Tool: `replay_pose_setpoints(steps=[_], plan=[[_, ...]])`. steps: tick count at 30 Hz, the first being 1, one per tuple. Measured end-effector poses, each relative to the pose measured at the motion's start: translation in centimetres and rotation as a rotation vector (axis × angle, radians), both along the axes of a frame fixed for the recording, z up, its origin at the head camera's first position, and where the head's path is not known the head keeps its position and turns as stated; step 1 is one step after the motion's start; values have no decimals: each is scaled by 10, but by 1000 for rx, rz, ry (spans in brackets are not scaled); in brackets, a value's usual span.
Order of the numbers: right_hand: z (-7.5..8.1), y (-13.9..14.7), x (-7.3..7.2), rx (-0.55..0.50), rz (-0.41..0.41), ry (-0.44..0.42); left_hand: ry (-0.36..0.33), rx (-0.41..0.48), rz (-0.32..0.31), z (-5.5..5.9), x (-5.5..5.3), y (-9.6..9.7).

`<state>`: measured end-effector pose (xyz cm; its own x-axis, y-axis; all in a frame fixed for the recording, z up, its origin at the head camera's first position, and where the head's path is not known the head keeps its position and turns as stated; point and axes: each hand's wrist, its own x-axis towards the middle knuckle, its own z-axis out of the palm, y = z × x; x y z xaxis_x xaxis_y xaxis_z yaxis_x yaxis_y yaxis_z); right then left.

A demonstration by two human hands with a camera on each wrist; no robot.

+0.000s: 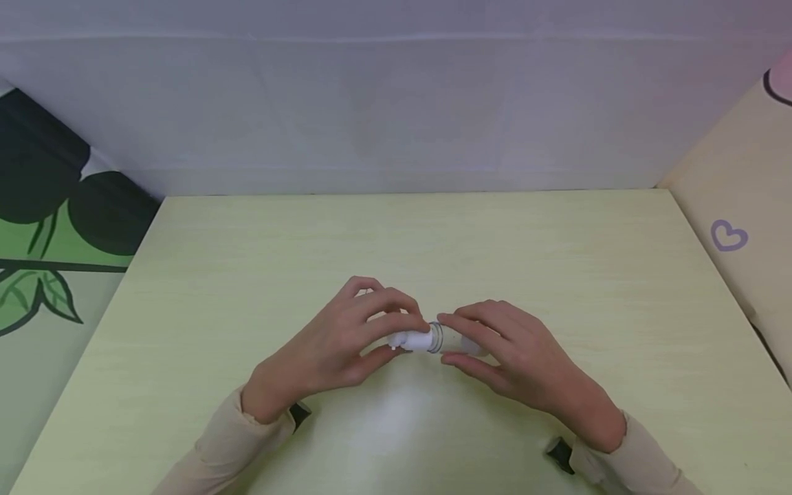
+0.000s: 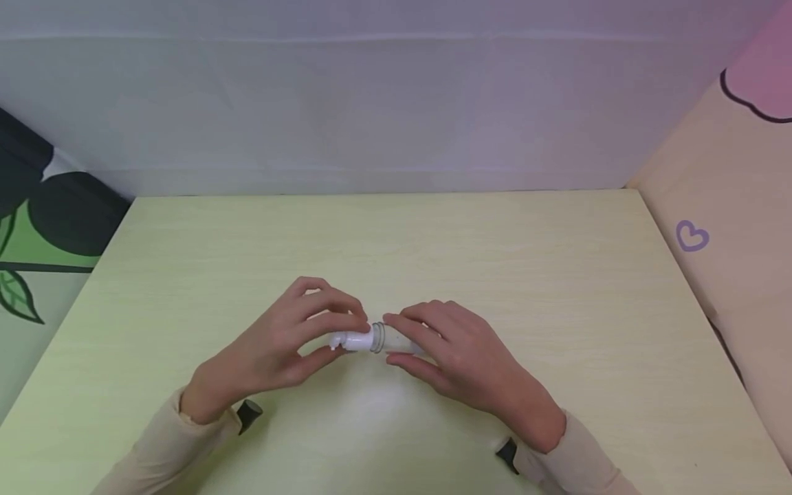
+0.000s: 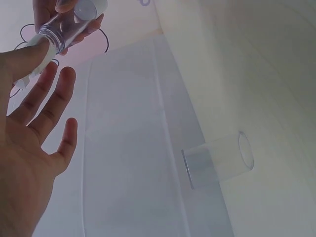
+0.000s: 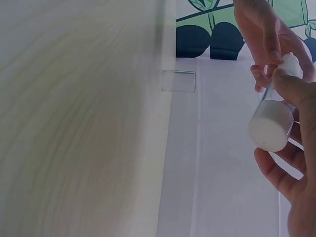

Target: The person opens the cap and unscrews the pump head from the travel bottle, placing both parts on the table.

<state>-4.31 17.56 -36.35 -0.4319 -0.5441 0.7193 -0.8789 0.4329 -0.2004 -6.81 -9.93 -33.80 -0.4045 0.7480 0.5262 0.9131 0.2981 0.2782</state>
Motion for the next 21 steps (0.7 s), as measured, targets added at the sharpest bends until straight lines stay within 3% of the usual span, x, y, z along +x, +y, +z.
replay_pose_setpoints(steps=[3,6,12,21], plan=[[0,0,0,-3,1,3,-16,14,4,-1,-1,-1],[0,0,1,-1,-3,-4,-75,61,-3,-3,-1,0],[0,-1,0,-7,0,-18,-201,211,-82,-6,0,1],[2,-1,0,-12,0,-23,-218,267,-110,-4,0,0]])
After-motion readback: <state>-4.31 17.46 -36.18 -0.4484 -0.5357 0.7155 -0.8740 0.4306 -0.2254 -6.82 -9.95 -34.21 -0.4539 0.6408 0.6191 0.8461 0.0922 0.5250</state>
